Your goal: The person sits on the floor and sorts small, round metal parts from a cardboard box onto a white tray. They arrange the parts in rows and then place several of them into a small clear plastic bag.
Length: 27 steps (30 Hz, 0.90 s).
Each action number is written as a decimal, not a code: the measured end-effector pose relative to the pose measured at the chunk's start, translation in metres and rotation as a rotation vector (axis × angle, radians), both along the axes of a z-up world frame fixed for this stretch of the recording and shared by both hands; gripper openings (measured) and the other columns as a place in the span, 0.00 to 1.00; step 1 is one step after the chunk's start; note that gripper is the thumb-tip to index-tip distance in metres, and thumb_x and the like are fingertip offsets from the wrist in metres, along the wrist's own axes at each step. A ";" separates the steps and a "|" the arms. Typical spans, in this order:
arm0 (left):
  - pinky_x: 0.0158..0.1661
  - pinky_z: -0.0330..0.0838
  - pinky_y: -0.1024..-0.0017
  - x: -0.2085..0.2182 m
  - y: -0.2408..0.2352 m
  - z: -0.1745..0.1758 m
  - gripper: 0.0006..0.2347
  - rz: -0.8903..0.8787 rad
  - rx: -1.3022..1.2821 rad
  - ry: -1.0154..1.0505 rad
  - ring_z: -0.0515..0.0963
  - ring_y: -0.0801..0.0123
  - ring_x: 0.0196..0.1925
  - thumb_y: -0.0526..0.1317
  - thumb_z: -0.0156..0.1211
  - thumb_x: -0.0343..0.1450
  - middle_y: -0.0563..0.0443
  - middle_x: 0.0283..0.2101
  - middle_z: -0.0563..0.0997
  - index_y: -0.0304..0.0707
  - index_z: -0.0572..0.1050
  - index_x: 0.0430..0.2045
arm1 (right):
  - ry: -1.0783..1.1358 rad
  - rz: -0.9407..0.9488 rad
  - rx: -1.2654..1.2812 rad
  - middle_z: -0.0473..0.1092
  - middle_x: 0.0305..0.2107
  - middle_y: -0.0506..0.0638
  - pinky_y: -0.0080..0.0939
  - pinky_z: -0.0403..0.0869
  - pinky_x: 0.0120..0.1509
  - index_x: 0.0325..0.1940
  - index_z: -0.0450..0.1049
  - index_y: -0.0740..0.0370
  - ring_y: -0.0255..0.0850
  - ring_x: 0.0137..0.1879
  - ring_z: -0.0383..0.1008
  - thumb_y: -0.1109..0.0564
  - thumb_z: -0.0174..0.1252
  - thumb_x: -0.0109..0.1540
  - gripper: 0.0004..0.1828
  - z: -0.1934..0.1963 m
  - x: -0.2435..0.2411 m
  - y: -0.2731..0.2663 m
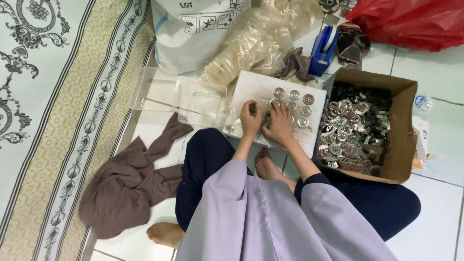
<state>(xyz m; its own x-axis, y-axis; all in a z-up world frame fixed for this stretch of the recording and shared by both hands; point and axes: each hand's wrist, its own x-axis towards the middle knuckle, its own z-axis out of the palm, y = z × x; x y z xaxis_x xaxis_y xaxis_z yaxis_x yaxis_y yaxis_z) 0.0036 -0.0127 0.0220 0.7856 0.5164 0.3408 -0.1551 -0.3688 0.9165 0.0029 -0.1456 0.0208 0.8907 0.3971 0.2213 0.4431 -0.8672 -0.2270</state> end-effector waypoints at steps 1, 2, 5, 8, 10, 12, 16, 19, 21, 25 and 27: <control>0.29 0.78 0.62 0.000 0.000 -0.001 0.04 -0.001 -0.001 0.001 0.82 0.47 0.31 0.35 0.60 0.72 0.40 0.29 0.80 0.36 0.76 0.37 | 0.001 -0.001 -0.001 0.63 0.67 0.57 0.68 0.54 0.76 0.50 0.74 0.57 0.58 0.79 0.50 0.43 0.66 0.45 0.32 0.007 0.001 0.002; 0.29 0.78 0.63 0.001 0.000 -0.001 0.04 -0.002 0.006 0.001 0.82 0.48 0.31 0.35 0.60 0.72 0.41 0.29 0.80 0.36 0.76 0.37 | 0.035 0.002 -0.058 0.63 0.67 0.57 0.68 0.53 0.77 0.50 0.75 0.58 0.58 0.79 0.50 0.43 0.66 0.44 0.33 0.013 0.002 0.003; 0.29 0.78 0.63 0.000 0.001 -0.002 0.04 -0.015 -0.010 0.030 0.82 0.48 0.32 0.36 0.60 0.72 0.40 0.30 0.80 0.36 0.75 0.37 | 0.112 0.015 -0.193 0.62 0.68 0.58 0.69 0.51 0.78 0.51 0.76 0.60 0.57 0.80 0.48 0.41 0.67 0.45 0.35 0.031 0.007 0.007; 0.31 0.79 0.61 0.002 0.004 -0.002 0.04 -0.040 -0.058 0.080 0.82 0.47 0.33 0.36 0.58 0.73 0.39 0.31 0.80 0.36 0.75 0.38 | 0.193 0.025 -0.292 0.60 0.70 0.60 0.71 0.49 0.78 0.54 0.76 0.61 0.57 0.81 0.47 0.36 0.69 0.45 0.40 0.043 0.010 0.011; 0.31 0.79 0.60 0.008 0.006 -0.010 0.04 -0.050 -0.082 0.098 0.82 0.46 0.34 0.36 0.58 0.73 0.39 0.32 0.80 0.36 0.75 0.38 | 0.229 0.028 -0.313 0.59 0.71 0.61 0.72 0.47 0.78 0.56 0.75 0.62 0.57 0.81 0.47 0.32 0.70 0.44 0.45 0.044 0.011 0.013; 0.34 0.79 0.60 0.016 0.010 -0.027 0.05 -0.077 -0.139 0.137 0.83 0.48 0.36 0.37 0.60 0.73 0.40 0.34 0.81 0.38 0.75 0.39 | 0.273 -0.013 -0.316 0.60 0.69 0.59 0.71 0.49 0.78 0.57 0.74 0.61 0.56 0.80 0.48 0.32 0.69 0.46 0.44 0.040 0.012 0.015; 0.33 0.78 0.61 0.019 0.022 -0.012 0.04 -0.138 -0.237 0.194 0.83 0.56 0.35 0.37 0.59 0.74 0.41 0.35 0.83 0.38 0.76 0.39 | 0.297 -0.053 -0.246 0.65 0.62 0.55 0.67 0.57 0.73 0.48 0.79 0.53 0.54 0.73 0.58 0.31 0.69 0.44 0.36 -0.017 0.033 0.005; 0.34 0.77 0.64 0.018 0.028 0.010 0.05 -0.184 -0.319 0.162 0.82 0.63 0.32 0.37 0.59 0.74 0.41 0.35 0.82 0.37 0.76 0.40 | 0.370 -0.064 -0.243 0.67 0.57 0.55 0.62 0.61 0.67 0.47 0.80 0.56 0.54 0.68 0.60 0.35 0.72 0.46 0.33 0.004 0.035 0.006; 0.34 0.77 0.64 0.015 0.032 0.031 0.05 -0.209 -0.317 0.145 0.82 0.63 0.32 0.37 0.60 0.74 0.40 0.35 0.83 0.36 0.77 0.40 | 0.396 -0.068 -0.239 0.67 0.55 0.57 0.60 0.64 0.64 0.51 0.79 0.59 0.55 0.66 0.62 0.33 0.73 0.44 0.39 -0.005 0.041 0.002; 0.33 0.77 0.65 0.010 0.032 0.071 0.05 -0.203 -0.307 0.154 0.83 0.64 0.31 0.37 0.61 0.73 0.43 0.34 0.83 0.37 0.77 0.39 | 0.447 -0.068 -0.179 0.72 0.47 0.61 0.63 0.67 0.60 0.53 0.76 0.61 0.59 0.58 0.72 0.45 0.71 0.52 0.29 0.041 0.029 0.004; 0.35 0.76 0.66 0.005 0.031 0.095 0.05 -0.189 -0.264 0.175 0.83 0.63 0.31 0.37 0.62 0.72 0.42 0.35 0.83 0.38 0.77 0.39 | 0.504 -0.116 0.250 0.79 0.36 0.54 0.56 0.75 0.47 0.43 0.75 0.55 0.54 0.46 0.81 0.52 0.65 0.56 0.13 0.051 0.024 -0.006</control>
